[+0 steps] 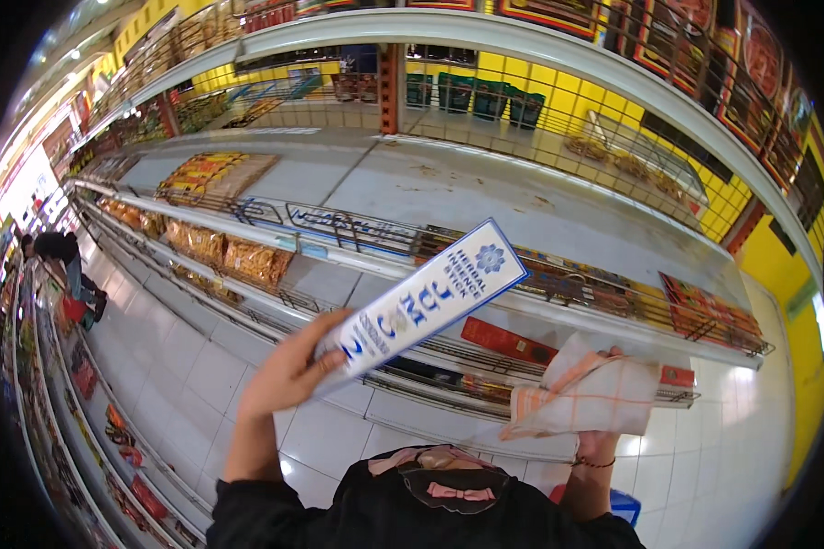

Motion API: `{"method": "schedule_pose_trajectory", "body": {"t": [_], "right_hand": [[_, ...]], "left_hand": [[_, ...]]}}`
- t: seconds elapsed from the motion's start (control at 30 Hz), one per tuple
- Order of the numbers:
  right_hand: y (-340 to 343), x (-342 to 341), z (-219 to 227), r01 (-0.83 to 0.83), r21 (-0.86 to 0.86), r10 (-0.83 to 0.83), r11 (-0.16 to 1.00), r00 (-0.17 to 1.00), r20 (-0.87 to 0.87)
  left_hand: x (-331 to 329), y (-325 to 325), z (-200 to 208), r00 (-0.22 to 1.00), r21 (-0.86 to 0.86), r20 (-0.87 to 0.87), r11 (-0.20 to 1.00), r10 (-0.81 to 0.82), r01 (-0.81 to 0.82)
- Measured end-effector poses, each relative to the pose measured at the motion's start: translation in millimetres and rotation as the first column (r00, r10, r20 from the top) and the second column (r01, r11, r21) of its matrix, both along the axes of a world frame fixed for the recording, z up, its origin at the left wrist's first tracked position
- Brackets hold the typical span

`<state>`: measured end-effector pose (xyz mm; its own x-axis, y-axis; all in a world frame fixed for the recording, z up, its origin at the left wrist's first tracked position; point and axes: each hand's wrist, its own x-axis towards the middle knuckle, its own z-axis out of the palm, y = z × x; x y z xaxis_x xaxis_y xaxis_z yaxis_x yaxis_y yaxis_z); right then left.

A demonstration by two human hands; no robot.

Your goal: The person wipes boxes of herbal incense sticks with a cloth and places them onto a store shelf. They repeatedly retrieve boxes from a blue basket on the floor, wipe them, and arrange them on the shelf.

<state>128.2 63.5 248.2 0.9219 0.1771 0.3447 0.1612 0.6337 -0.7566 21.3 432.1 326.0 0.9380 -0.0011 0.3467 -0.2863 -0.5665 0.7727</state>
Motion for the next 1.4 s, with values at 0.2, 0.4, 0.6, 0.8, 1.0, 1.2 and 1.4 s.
{"method": "schedule_pose_trajectory", "body": {"t": [0.2, 0.4, 0.6, 0.8, 1.0, 1.2, 1.4], "right_hand": [[29, -14, 4, -0.058, -0.048, 0.059, 0.997, 0.998, 0.013], [30, -25, -7, -0.008, -0.097, 0.007, 0.995, 1.0, -0.008], [14, -49, -36, 0.06, -0.154, -0.07, 0.986, 0.995, -0.064], [17, -55, -49, 0.092, -0.179, -0.108, 0.979, 0.991, -0.083], [23, -59, -49, 0.112, -0.247, -0.126, 0.962, 0.991, -0.04], [32, -55, -44, 0.26, -0.627, -0.132, 0.734, 0.961, 0.243], [45, -49, -38, 0.122, -0.511, -0.111, 0.851, 0.992, 0.053]], "left_hand": [[25, 41, 86, 0.98, 0.369, 0.09, 0.908, 0.177, -0.198], [97, 87, 151, 0.975, 0.575, 0.138, 0.787, 0.176, -0.223], [175, 165, 127, 0.989, 0.622, 0.009, 0.773, 0.15, -0.122], [194, 182, 99, 0.927, 0.433, -0.372, 0.875, -0.044, 0.216], [197, 179, 87, 0.844, 0.459, -0.537, 0.832, -0.019, 0.311], [195, 187, 78, 0.825, 0.504, -0.566, 0.787, -0.01, 0.355], [200, 197, 64, 0.865, 0.481, -0.493, 0.799, -0.094, 0.361]]}}
